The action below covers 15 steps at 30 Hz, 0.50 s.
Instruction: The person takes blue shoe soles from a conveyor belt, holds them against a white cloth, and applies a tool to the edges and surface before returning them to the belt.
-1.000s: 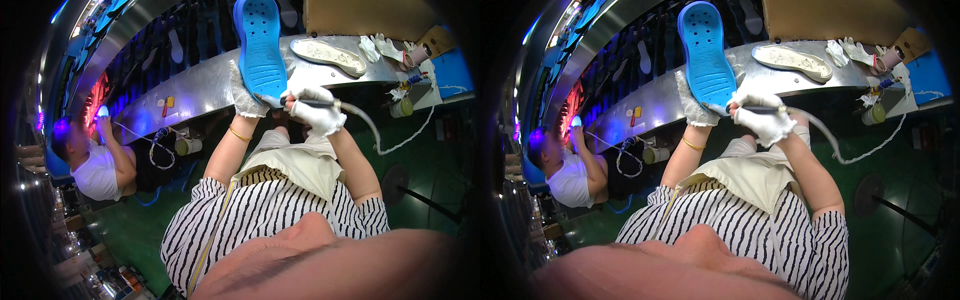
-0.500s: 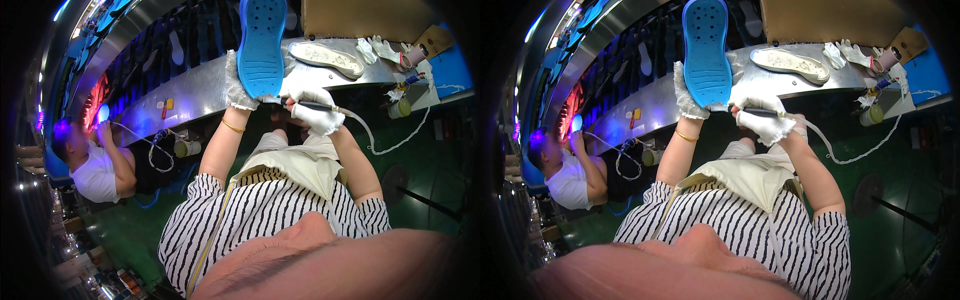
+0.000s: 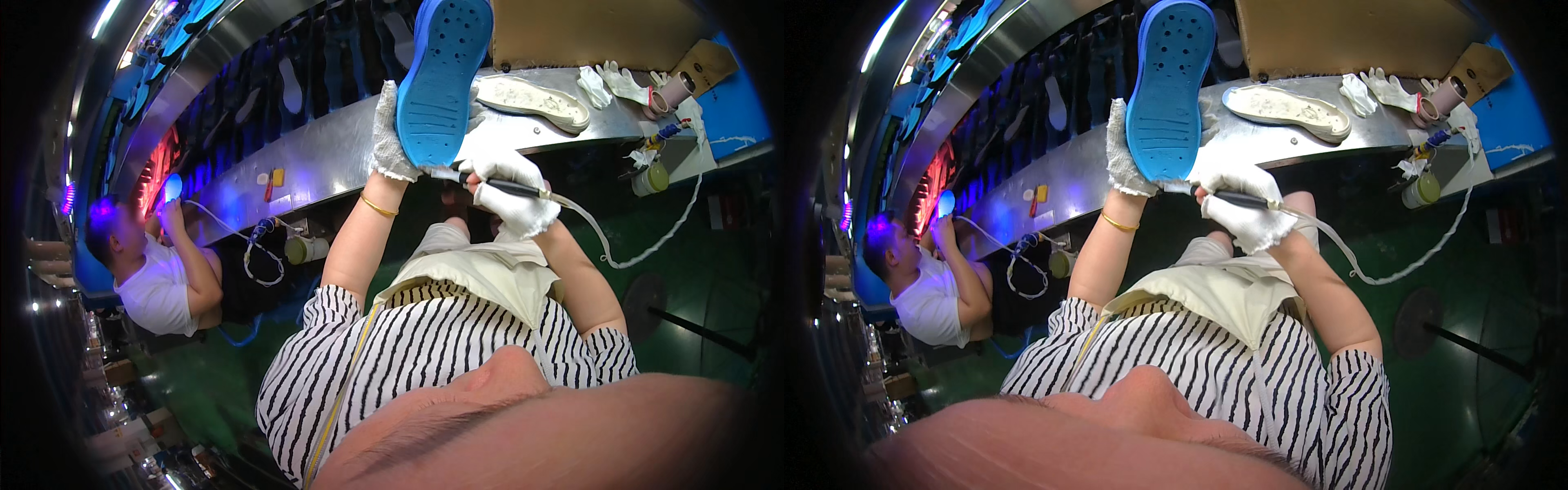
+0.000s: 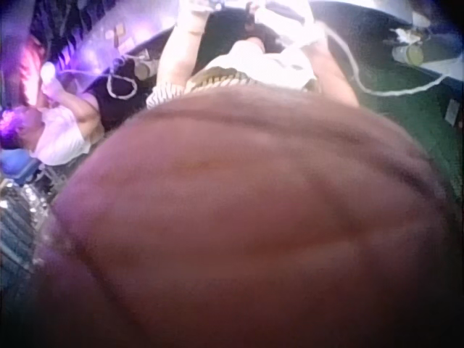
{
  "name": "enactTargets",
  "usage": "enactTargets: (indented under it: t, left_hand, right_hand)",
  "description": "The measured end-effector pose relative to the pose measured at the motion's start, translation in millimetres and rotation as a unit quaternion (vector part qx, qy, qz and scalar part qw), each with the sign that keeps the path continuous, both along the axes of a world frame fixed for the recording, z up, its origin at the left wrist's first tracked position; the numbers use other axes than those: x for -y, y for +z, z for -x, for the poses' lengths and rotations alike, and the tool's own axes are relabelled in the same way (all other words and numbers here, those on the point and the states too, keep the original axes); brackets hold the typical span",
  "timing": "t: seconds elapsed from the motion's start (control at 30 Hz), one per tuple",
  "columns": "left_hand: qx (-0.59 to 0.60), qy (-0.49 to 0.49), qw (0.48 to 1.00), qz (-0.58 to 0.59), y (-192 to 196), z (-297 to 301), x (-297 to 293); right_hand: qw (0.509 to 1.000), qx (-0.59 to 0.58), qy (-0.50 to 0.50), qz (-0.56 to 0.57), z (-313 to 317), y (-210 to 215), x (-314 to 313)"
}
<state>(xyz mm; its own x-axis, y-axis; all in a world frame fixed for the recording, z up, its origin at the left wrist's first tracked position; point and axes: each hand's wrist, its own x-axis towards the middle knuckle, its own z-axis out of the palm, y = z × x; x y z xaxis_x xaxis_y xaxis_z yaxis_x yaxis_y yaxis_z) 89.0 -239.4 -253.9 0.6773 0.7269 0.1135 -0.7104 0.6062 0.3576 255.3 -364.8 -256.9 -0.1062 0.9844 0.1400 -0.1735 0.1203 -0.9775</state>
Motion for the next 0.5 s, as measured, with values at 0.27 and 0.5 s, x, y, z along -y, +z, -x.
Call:
enactTargets:
  t: [0.27,0.5]
  left_hand:
    - [0.013,-0.107,0.994,0.021,18,2,6]
    - [-0.230,-0.036,0.972,-0.015,26,-13,-1]
  right_hand:
    - [0.998,-0.048,-0.028,-0.017,-9,-5,3]
    - [0.959,0.150,-0.004,-0.239,-9,1,-21]
